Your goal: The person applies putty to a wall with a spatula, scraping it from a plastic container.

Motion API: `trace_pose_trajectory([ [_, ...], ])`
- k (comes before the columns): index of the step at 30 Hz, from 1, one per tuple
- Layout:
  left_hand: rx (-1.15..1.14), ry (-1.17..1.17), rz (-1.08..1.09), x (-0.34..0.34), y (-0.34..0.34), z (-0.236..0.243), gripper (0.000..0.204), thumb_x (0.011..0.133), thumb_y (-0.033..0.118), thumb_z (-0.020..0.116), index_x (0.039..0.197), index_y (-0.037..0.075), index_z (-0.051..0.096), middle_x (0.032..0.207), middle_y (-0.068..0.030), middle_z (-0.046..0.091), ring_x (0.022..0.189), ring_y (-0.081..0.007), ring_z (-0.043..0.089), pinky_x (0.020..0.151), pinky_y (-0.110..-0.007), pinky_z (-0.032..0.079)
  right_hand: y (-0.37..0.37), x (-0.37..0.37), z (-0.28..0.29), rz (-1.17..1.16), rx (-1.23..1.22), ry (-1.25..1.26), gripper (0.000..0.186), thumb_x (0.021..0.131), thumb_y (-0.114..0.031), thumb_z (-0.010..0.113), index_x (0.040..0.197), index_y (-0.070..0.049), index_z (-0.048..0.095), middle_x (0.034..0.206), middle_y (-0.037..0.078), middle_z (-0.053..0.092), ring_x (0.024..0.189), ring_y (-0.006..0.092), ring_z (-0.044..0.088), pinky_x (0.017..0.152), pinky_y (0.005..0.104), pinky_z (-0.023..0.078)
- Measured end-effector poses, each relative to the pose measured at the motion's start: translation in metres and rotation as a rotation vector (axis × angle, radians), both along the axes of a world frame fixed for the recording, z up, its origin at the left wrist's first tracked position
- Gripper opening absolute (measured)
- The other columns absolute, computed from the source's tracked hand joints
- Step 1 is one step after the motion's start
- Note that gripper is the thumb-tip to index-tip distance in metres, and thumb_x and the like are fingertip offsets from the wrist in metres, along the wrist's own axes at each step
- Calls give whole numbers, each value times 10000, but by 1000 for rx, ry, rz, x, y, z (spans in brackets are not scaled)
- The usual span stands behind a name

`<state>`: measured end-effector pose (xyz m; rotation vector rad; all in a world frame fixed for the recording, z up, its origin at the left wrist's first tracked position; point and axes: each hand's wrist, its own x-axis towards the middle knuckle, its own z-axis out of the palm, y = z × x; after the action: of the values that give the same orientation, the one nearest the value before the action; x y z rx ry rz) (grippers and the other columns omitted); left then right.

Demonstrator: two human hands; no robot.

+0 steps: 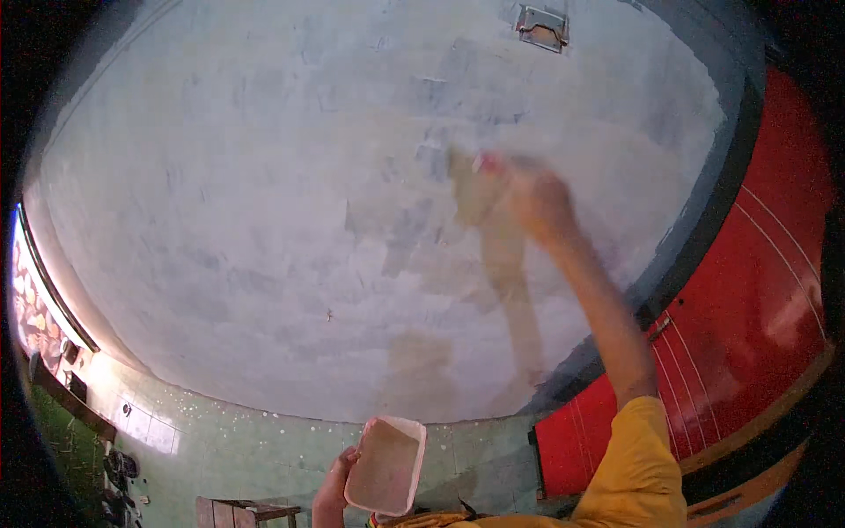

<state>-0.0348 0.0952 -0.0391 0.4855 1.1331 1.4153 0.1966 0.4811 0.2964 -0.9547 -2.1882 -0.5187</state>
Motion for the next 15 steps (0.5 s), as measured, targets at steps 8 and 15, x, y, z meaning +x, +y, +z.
trace_pose_trajectory([
  [8,-90,-21,9,6,-4,-20,460,949,359,532,1257,19,565,1138,-78,653,1008,-200,641,862,-344,520,78,44,10,-52,476,75,540,879,-84,553,1416,-77,494,1307,207,593,1168,367,592,949,453,500],
  [15,-53,-74,61,7,-11,-23,423,963,322,511,1251,16,567,1136,-79,657,1015,-204,643,855,-339,525,41,52,-29,78,227,44,453,884,-104,555,1336,-116,582,1173,160,669,1049,358,647,875,448,527],
])
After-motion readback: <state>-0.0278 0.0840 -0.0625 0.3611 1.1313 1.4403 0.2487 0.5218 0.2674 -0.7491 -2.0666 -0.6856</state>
